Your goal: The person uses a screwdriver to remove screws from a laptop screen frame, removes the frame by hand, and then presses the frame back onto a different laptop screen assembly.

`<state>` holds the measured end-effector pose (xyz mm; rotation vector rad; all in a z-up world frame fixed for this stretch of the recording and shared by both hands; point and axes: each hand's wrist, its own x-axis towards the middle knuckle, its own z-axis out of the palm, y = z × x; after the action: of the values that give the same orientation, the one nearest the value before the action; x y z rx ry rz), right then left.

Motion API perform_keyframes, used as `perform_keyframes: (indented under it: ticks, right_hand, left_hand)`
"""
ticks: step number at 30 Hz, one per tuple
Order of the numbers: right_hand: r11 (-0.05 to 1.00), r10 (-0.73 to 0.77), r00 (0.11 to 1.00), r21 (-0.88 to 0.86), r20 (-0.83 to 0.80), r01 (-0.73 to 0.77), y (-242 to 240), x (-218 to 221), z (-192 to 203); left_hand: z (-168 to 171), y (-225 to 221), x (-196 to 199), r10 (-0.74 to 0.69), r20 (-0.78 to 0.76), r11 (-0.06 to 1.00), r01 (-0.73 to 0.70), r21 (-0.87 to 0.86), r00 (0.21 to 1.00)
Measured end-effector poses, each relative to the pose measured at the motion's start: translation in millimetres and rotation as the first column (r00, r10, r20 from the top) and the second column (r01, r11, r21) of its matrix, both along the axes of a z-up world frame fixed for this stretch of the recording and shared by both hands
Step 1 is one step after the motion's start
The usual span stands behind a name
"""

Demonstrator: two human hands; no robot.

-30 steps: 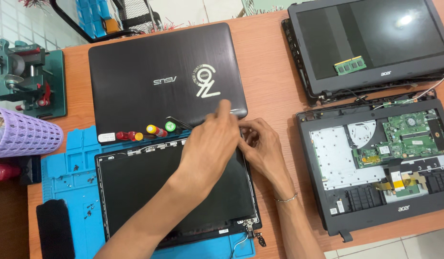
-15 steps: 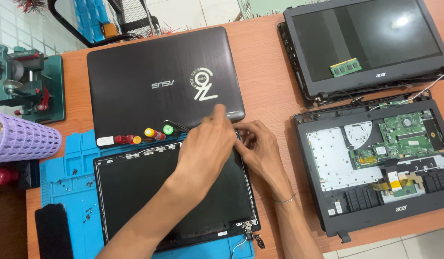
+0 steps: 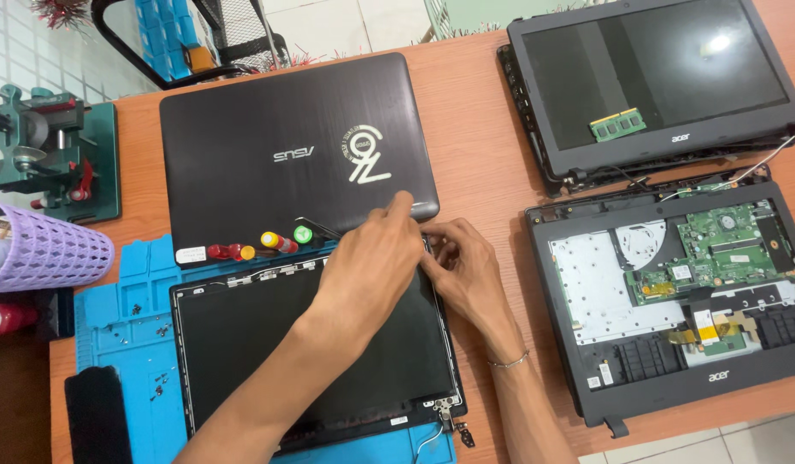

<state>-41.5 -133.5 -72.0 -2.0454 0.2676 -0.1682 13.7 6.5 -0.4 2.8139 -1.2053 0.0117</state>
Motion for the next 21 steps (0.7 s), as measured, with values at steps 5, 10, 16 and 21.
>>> perform_keyframes:
  ticks: [5, 10, 16, 21]
  right_hand:
    - [1.000, -0.006, 1.000, -0.015, 0.028, 0.006, -1.0, 0.7, -4.5]
    - [1.000, 0.004, 1.000, -0.024, 0.013, -0.004, -1.2, -0.5, -2.6]
    - [1.000, 0.012, 1.000, -0.004, 0.006, -0.012, -1.1, -3.2, -2.5]
    - [1.000, 0.025, 0.997, -0.015, 0.070, -0.025, -1.2, -5.8, -1.8]
  left_hand:
    - [0.0, -1.8, -2.2, -0.027, 0.022, 0.999, 0.028, -0.036, 0.999]
    - [0.8, -0.5, -1.0, 0.018, 0.006, 1.000, -0.018, 0.019, 1.000]
    - [-2.7, 6.3, -4.3, -0.018, 0.020, 0.998, 0.019, -0.065, 1.000]
    - [6.4, 23.3, -7.4, 0.009, 0.025, 0.999, -0.008, -0.040, 1.000]
